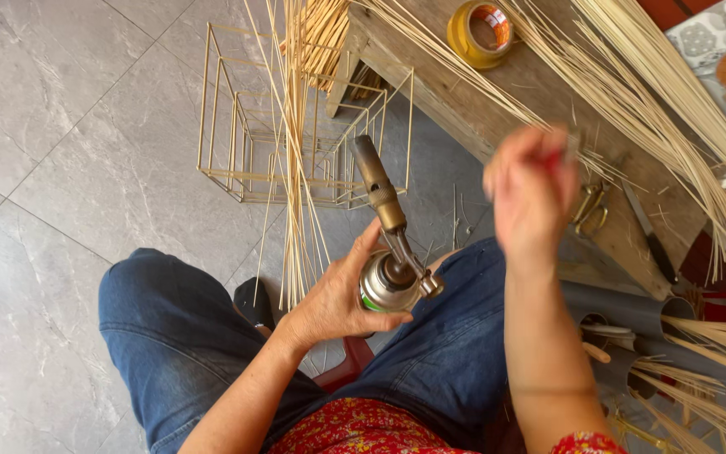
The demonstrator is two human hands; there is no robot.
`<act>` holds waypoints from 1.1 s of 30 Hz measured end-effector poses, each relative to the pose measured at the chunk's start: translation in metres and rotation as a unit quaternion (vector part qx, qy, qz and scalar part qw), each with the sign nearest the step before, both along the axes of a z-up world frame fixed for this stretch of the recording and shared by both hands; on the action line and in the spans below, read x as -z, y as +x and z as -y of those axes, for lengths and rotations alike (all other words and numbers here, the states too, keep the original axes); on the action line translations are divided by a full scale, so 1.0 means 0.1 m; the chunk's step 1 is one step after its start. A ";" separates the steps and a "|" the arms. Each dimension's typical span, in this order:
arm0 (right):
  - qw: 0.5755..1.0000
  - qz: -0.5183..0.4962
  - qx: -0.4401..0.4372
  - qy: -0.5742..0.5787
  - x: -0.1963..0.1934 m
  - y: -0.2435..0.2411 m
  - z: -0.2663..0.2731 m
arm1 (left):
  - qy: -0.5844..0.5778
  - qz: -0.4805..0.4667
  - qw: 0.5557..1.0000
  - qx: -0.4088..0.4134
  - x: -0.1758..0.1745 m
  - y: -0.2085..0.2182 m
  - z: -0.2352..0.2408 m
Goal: The person sits on a low stool and uses a knife to sharpen the ends of multiple thin bamboo sticks one by one. After sharpening several sticks, the person uses a handheld blowtorch to heat the tips of a bundle of sticks.
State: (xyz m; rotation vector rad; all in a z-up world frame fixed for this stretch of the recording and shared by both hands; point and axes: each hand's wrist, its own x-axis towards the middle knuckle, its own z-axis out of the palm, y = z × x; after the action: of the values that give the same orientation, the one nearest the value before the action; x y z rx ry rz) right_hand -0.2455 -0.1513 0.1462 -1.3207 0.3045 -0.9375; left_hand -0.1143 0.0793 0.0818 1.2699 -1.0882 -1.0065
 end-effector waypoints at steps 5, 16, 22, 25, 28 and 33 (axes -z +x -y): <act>0.967 -0.114 0.001 -0.227 -0.25 -0.61 -1.10 | -0.002 -0.002 1.000 0.010 -0.11 -0.14 -0.13; 0.869 -0.213 0.046 -0.445 -0.59 -0.90 -1.53 | -0.046 0.014 0.999 0.014 -0.31 -0.43 -0.41; 0.871 -0.197 0.061 -0.445 -0.59 -0.94 -1.65 | -0.047 0.035 0.998 0.013 -0.35 -0.45 -0.51; 0.877 -0.186 0.063 -0.439 -0.57 -0.95 -1.67 | -0.052 0.052 0.997 0.007 -0.35 -0.47 -0.53; 0.876 -0.188 0.071 -0.438 -0.56 -0.97 -1.70 | -0.048 0.052 0.997 0.011 -0.33 -0.49 -0.53; 0.877 -0.189 0.068 -0.436 -0.56 -1.00 -1.71 | -0.050 0.054 0.997 0.015 -0.32 -0.50 -0.52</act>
State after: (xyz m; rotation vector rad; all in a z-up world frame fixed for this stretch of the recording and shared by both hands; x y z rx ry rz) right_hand -0.3460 0.0200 0.2018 -2.3575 0.2808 -0.9638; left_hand -0.1641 0.1314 0.1135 1.2409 -1.2295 -0.9018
